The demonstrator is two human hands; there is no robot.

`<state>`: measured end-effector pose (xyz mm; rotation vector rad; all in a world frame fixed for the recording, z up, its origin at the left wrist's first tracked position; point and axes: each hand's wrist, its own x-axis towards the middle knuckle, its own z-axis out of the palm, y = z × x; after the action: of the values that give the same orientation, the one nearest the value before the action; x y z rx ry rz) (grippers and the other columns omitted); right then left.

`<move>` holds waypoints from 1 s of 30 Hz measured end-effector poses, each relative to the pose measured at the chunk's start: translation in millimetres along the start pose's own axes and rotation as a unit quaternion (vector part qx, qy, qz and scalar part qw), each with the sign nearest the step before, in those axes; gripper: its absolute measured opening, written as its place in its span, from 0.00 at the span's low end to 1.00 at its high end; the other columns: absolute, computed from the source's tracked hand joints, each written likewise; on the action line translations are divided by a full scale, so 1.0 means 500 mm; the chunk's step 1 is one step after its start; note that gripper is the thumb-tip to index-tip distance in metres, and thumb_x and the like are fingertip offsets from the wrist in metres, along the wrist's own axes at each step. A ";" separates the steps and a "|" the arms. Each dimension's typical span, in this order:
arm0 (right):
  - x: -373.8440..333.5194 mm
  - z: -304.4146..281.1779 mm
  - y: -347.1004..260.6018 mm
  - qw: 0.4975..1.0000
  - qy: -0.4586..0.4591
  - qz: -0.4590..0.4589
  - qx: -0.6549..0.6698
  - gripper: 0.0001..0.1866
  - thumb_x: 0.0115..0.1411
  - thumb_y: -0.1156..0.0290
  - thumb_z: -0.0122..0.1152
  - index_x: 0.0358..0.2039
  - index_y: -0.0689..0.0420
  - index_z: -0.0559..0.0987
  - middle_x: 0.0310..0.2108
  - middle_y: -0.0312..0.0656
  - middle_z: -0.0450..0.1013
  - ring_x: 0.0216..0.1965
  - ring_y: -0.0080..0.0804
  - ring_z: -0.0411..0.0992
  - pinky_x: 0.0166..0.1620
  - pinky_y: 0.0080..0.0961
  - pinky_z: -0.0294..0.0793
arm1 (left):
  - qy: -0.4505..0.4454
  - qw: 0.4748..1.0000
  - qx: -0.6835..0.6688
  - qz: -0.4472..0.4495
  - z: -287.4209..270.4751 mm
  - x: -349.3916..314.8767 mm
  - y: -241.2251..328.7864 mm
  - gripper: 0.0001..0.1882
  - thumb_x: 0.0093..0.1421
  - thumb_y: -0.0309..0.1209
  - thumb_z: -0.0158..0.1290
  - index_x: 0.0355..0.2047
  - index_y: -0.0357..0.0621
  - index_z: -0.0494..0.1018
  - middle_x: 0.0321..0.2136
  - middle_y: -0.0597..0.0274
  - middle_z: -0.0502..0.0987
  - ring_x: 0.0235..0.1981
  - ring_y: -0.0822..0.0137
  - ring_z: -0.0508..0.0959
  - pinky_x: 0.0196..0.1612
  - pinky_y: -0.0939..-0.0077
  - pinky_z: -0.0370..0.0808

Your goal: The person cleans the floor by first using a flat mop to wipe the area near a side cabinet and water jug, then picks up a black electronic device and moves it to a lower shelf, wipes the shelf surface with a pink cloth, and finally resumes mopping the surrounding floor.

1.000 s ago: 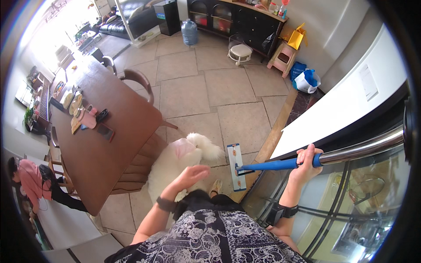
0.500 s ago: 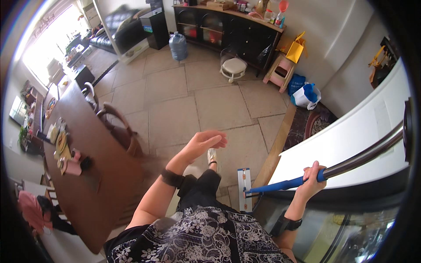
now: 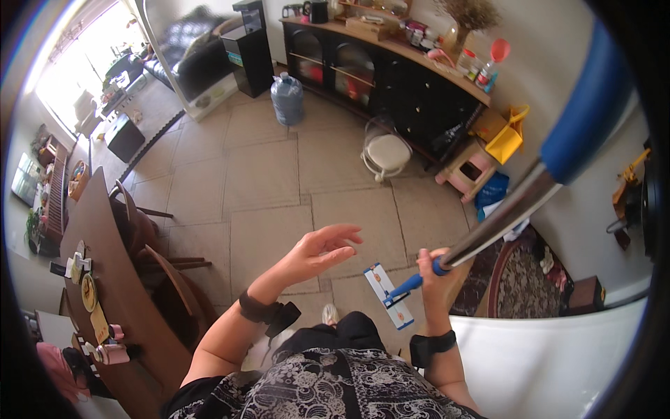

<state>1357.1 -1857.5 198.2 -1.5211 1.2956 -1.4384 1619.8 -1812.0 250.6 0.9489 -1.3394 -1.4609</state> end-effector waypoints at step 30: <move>0.565 1.441 0.126 0.440 -0.409 0.673 0.432 0.15 0.56 0.57 0.56 0.26 0.57 0.71 0.26 0.40 0.73 0.31 0.33 0.72 0.39 0.28 0.75 | 0.349 0.857 0.134 0.354 -1.027 0.449 0.264 0.26 0.55 0.47 0.52 0.09 0.47 0.58 0.04 0.71 0.58 0.05 0.74 0.55 0.15 0.79 0.55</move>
<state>2016.2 -2256.8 104.0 -0.0078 0.4757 0.0124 2057.9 -2176.6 331.2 0.8893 -1.1470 -0.3075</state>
